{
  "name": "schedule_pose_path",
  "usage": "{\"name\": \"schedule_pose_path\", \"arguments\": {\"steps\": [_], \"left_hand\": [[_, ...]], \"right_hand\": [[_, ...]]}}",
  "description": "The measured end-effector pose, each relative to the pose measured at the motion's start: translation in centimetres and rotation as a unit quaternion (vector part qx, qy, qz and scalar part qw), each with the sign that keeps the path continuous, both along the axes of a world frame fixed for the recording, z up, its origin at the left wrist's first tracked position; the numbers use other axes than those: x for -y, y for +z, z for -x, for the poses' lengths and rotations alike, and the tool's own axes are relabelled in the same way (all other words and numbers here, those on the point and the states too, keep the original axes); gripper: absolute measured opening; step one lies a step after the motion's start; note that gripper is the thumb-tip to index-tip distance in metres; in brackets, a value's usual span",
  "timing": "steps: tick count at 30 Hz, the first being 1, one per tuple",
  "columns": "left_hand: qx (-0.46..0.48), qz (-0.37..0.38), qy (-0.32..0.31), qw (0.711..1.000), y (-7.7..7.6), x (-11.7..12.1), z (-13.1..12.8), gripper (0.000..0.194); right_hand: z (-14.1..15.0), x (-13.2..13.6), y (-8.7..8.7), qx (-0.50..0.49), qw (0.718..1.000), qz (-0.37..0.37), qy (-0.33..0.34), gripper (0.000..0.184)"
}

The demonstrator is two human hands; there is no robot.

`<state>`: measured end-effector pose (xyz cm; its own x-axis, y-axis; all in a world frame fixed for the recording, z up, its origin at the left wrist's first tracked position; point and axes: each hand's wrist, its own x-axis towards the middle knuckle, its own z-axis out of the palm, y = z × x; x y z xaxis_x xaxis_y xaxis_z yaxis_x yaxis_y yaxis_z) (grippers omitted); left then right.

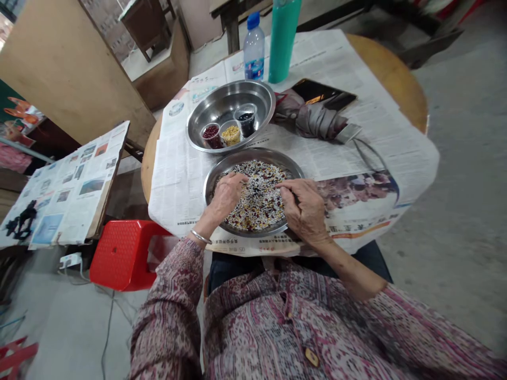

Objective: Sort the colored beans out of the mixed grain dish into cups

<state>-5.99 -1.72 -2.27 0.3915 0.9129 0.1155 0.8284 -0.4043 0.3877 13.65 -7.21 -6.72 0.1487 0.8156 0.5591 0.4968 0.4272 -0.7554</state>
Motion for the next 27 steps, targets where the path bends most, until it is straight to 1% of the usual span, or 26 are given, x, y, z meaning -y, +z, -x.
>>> {"name": "schedule_pose_path", "arguments": {"steps": [2,5,8,10,15,18,20,22,25,27], "left_hand": [[0.007,-0.013,-0.029,0.999,0.4,0.1,-0.5,0.022],[-0.020,-0.031,-0.040,0.999,0.9,0.9,-0.8,0.022],[-0.060,-0.002,-0.098,0.993,1.0,1.5,-0.9,0.028],[-0.073,0.013,-0.120,0.990,0.8,1.5,-1.3,0.028],[-0.072,0.040,-0.108,0.991,0.6,0.6,-2.6,0.021],[-0.072,0.045,-0.081,0.993,0.9,0.6,-2.3,0.019],[-0.066,0.047,-0.058,0.995,1.4,1.3,-1.5,0.019],[-0.050,0.052,-0.054,0.996,1.8,2.5,-0.5,0.019],[-0.041,0.083,-0.092,0.991,2.1,4.5,0.6,0.018],[-0.043,0.106,-0.127,0.985,1.9,5.4,0.6,0.019]], "right_hand": [[0.0,0.0,0.0,-0.003,1.000,-0.002,-0.001,0.022],[0.0,0.0,0.2,-0.003,1.000,0.001,0.002,0.021],[0.0,0.0,0.2,-0.002,1.000,0.008,0.003,0.021],[0.0,0.0,0.2,-0.002,1.000,0.004,0.000,0.022],[-0.1,0.0,0.0,-0.002,1.000,-0.011,0.003,0.020],[-0.1,0.0,0.0,-0.008,1.000,-0.001,0.006,0.019],[-0.1,0.0,0.0,-0.008,1.000,0.000,0.005,0.020],[-0.1,0.0,0.1,-0.005,1.000,0.002,0.005,0.020],[-0.1,0.0,0.2,0.000,1.000,0.006,0.004,0.019],[-0.1,0.0,0.2,0.002,1.000,0.006,0.004,0.019]]}}
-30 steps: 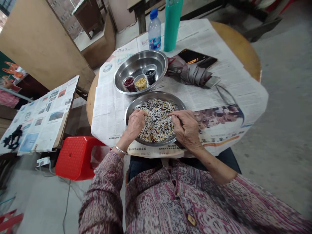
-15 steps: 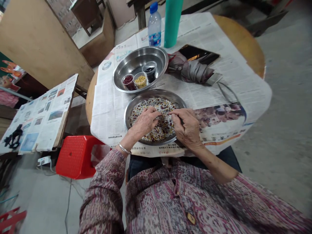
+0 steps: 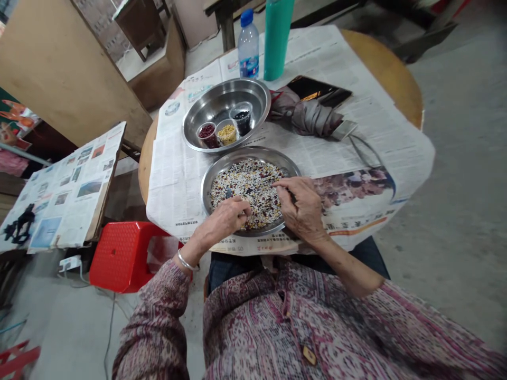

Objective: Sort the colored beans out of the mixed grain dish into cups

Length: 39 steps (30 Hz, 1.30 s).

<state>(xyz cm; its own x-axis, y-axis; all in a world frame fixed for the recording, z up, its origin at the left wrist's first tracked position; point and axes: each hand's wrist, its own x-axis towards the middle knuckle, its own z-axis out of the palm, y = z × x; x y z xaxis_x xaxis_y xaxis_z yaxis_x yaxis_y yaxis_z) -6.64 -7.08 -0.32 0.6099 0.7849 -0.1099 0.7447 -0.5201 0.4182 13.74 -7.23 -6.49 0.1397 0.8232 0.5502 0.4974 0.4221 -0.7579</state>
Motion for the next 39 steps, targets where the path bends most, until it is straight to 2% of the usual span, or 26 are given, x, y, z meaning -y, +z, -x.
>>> {"name": "schedule_pose_path", "arguments": {"steps": [2,5,11,14,16,18,20,25,30,31,34,36,37,39], "left_hand": [[0.005,0.006,-0.026,1.000,-0.4,0.2,-0.5,0.022],[0.018,-0.012,-0.041,0.999,-1.1,-0.7,-1.7,0.028],[0.015,-0.110,0.007,0.994,-1.2,-3.6,-3.2,0.040],[-0.004,-0.112,-0.009,0.994,-1.1,-4.2,-3.6,0.052],[-0.022,-0.102,-0.029,0.994,-1.2,-4.6,-3.9,0.046],[-0.035,-0.098,-0.045,0.994,-1.3,-5.1,-4.1,0.032],[-0.041,-0.107,-0.042,0.992,-1.5,-5.7,-4.1,0.022],[-0.060,-0.157,0.062,0.984,-1.3,-6.5,-2.3,0.031],[-0.083,-0.202,0.168,0.961,-0.8,-4.9,-0.2,0.023],[-0.085,-0.205,0.188,0.957,-0.8,-4.5,-0.1,0.030],[-0.089,-0.187,0.229,0.951,-1.4,-3.9,-0.5,0.068],[-0.081,-0.161,0.235,0.955,-1.9,-4.1,-1.2,0.078],[-0.067,-0.152,0.234,0.958,-2.2,-4.4,-1.6,0.074],[-0.021,-0.137,0.217,0.966,-2.5,-5.0,-2.5,0.049]], "right_hand": [[0.0,0.0,0.0,0.003,1.000,-0.004,-0.002,0.020],[0.0,0.0,-0.1,0.007,1.000,-0.009,-0.004,0.020],[0.0,-0.1,-0.2,-0.001,1.000,-0.006,-0.003,0.020],[0.0,-0.1,-0.4,-0.002,1.000,-0.012,-0.003,0.020],[0.0,-0.1,-0.5,0.001,1.000,-0.015,-0.005,0.020],[0.0,-0.1,-0.5,0.004,1.000,-0.017,-0.007,0.019],[0.0,-0.1,-0.5,0.007,1.000,-0.017,-0.008,0.019],[0.0,-0.2,-0.5,0.005,0.999,-0.037,-0.006,0.017],[0.1,-0.2,-0.5,-0.001,0.999,-0.039,-0.005,0.016],[0.0,-0.2,-0.5,-0.003,0.999,-0.037,-0.005,0.016],[0.0,-0.1,-0.4,-0.005,0.999,-0.032,-0.007,0.017],[0.0,-0.1,-0.4,-0.002,1.000,-0.029,-0.008,0.019],[0.0,-0.1,-0.3,-0.001,1.000,-0.025,-0.006,0.020],[0.0,-0.1,-0.2,0.002,1.000,-0.017,-0.003,0.021]]}}
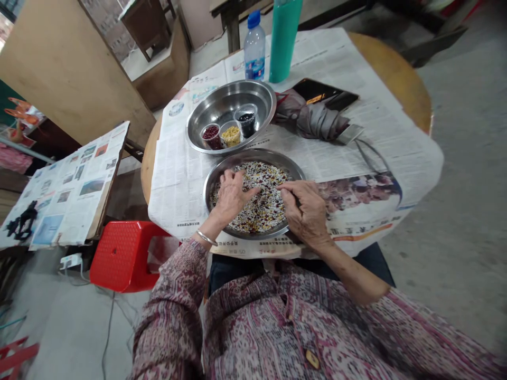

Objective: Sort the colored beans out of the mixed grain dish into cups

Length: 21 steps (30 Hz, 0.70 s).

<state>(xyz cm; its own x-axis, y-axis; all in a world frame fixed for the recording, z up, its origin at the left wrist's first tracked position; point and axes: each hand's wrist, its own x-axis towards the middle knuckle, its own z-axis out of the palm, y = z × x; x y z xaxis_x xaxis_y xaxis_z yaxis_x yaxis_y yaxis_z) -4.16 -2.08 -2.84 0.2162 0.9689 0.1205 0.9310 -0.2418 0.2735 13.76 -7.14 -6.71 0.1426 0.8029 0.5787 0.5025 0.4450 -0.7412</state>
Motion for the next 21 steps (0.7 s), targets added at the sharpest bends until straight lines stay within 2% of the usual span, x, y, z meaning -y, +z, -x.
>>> {"name": "schedule_pose_path", "arguments": {"steps": [2,3,7,9,11,14,16,18,21], "left_hand": [[0.047,0.005,-0.042,0.998,-0.1,-0.2,-0.8,0.022],[0.063,0.010,-0.065,0.996,0.0,0.0,-1.2,0.014],[0.080,0.032,-0.120,0.989,0.9,1.8,-1.8,0.011],[0.073,0.018,-0.107,0.991,1.4,2.2,-1.5,0.012],[0.053,-0.011,-0.059,0.997,1.6,1.8,-0.9,0.017],[0.008,-0.019,0.032,0.999,1.5,-0.2,-0.4,0.032],[-0.010,0.000,0.071,0.997,1.3,-1.5,-1.1,0.042],[-0.016,0.018,0.073,0.997,1.3,-2.3,-2.5,0.046],[-0.026,0.041,0.008,0.999,1.6,-2.1,-5.1,0.041]], "right_hand": [[0.0,0.0,0.1,0.001,1.000,0.005,0.002,0.021],[0.0,0.0,0.1,0.000,1.000,0.005,0.002,0.021],[0.1,0.0,0.1,-0.003,1.000,0.000,-0.003,0.021],[0.1,0.0,0.0,-0.008,1.000,0.004,-0.005,0.023],[0.1,0.0,-0.2,-0.015,1.000,0.007,-0.010,0.025],[0.1,0.0,-0.4,-0.018,0.999,0.001,-0.031,0.028],[0.0,0.0,-0.5,-0.017,0.999,0.000,-0.046,0.030],[0.0,0.0,-0.7,-0.021,0.998,0.006,-0.052,0.032],[0.0,-0.1,-0.9,-0.037,0.998,0.002,-0.046,0.035]]}}
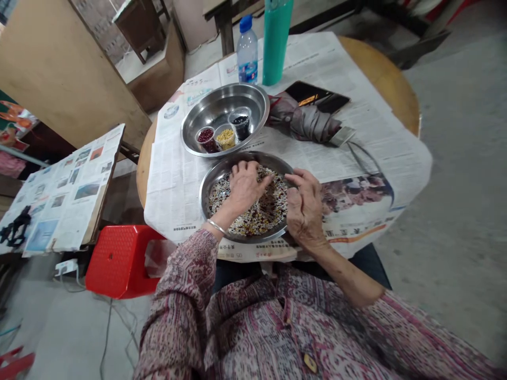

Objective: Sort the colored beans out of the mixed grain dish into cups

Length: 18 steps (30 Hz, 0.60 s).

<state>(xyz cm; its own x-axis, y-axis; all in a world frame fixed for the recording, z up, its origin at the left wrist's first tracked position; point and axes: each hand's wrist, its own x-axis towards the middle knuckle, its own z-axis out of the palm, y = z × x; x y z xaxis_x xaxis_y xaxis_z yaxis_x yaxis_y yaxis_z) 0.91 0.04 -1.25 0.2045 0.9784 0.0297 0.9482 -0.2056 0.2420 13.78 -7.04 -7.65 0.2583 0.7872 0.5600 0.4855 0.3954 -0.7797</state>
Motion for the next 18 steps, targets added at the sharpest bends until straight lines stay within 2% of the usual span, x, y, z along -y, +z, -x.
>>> {"name": "schedule_pose_path", "arguments": {"steps": [2,5,9,12,15,18], "left_hand": [[-0.009,0.016,-0.059,0.998,0.4,0.6,-1.1,0.036],[-0.026,0.045,-0.155,0.986,0.8,1.7,-1.4,0.030],[-0.046,0.057,-0.282,0.957,1.0,3.0,-0.2,0.026],[-0.073,0.045,-0.348,0.934,0.9,3.7,1.2,0.022],[-0.111,0.020,-0.360,0.926,1.2,4.2,3.2,0.017],[-0.144,-0.001,-0.308,0.940,1.8,4.2,5.7,0.016]], "right_hand": [[0.0,-0.1,-0.1,-0.009,1.000,-0.016,0.003,0.036],[0.1,-0.1,-0.1,-0.019,0.999,-0.028,0.007,0.039],[0.1,0.0,0.2,-0.018,1.000,-0.017,0.003,0.041],[0.0,0.0,0.3,-0.005,1.000,-0.008,-0.002,0.040],[0.0,-0.1,0.2,0.003,1.000,-0.017,-0.003,0.039],[0.0,-0.2,0.2,0.006,1.000,-0.018,-0.002,0.036]]}}
